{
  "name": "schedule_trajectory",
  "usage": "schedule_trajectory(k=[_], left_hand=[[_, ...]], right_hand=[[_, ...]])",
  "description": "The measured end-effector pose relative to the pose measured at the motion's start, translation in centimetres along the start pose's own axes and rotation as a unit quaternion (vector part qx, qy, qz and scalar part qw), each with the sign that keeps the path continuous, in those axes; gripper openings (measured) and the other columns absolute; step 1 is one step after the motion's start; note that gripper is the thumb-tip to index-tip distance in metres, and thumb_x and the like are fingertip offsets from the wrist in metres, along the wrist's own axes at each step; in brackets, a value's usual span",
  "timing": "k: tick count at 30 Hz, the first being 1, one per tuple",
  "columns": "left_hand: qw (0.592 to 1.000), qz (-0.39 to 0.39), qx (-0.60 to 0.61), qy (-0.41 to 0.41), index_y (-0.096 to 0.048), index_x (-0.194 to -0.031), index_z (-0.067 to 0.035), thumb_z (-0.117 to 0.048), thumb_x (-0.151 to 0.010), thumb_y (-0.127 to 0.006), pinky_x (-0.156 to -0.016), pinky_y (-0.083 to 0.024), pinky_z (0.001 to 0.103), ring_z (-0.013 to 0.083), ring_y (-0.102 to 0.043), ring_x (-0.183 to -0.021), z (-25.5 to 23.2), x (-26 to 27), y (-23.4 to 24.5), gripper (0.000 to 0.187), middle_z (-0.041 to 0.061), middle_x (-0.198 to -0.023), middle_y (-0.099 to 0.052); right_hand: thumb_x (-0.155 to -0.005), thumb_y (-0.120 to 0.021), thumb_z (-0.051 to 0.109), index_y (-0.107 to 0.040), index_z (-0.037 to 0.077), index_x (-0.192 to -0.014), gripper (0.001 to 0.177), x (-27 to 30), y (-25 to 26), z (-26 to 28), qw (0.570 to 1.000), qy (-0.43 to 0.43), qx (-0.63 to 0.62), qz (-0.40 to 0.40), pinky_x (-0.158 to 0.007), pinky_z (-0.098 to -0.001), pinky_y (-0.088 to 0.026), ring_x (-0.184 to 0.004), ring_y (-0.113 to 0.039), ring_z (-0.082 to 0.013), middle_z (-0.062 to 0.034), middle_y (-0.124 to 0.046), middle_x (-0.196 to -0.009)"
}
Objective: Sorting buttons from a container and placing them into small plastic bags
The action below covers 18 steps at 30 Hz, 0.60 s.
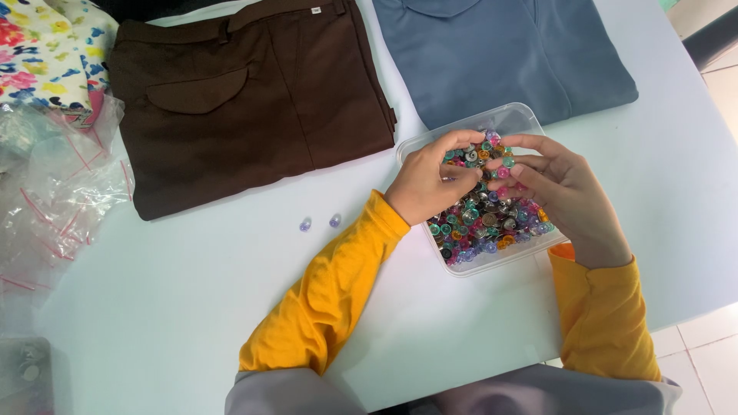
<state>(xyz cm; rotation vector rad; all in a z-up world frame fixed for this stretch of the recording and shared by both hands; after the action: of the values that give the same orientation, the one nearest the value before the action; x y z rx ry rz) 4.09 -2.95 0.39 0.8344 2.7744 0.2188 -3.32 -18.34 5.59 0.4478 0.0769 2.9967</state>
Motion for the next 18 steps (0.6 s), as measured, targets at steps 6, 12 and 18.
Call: schedule_trajectory(k=[6,12,18], left_hand=[[0.999,0.007,-0.018,0.034,-0.065,-0.121,-0.014,-0.018,-0.085,-0.064,-0.092,-0.061,0.028,0.0127,-0.077,-0.089,0.1,0.0,-0.1,0.036,0.002,-0.127,-0.071],[1.0,0.015,-0.003,0.008,-0.065,-0.118,-0.013,-0.02,-0.085,-0.069,-0.088,-0.062,0.026,0.0148,-0.078,-0.092,0.6,-0.1,-0.5,0.034,0.003,-0.121,-0.072],[0.997,0.026,-0.035,-0.062,-0.067,-0.104,-0.023,-0.013,-0.083,-0.078,-0.074,-0.065,0.026,0.014,-0.074,-0.096,0.6,0.4,-0.9,0.026,-0.001,-0.112,-0.067]], right_hand=[[-0.102,-0.059,0.015,-0.06,0.007,-0.136,0.035,-0.4,0.5,-0.9,0.992,0.069,0.1,-0.042,-0.063,-0.0316,-0.059,-0.064,-0.072,-0.0226,-0.0147,-0.072,-0.076],[-0.103,-0.054,0.013,-0.055,0.005,-0.139,0.037,-0.5,-0.4,-0.9,0.99,0.106,0.092,0.014,-0.079,-0.0324,-0.064,-0.087,-0.076,-0.0245,-0.0184,-0.075,-0.096],[-0.099,-0.048,0.001,-0.05,0.006,-0.144,0.045,-0.5,-0.6,-1.6,0.989,0.087,0.093,0.071,-0.101,-0.0386,-0.061,-0.1,-0.072,-0.0242,-0.0158,-0.07,-0.12]])
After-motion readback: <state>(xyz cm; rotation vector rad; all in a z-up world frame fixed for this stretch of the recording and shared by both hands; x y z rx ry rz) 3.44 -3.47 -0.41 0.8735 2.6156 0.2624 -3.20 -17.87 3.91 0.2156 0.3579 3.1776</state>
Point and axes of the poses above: each hand's wrist, its own x-axis away from the middle knuckle, its own y-axis out of the back of the hand, z = x × y, the point moved 5 cm from there along -x, towards the middle knuckle
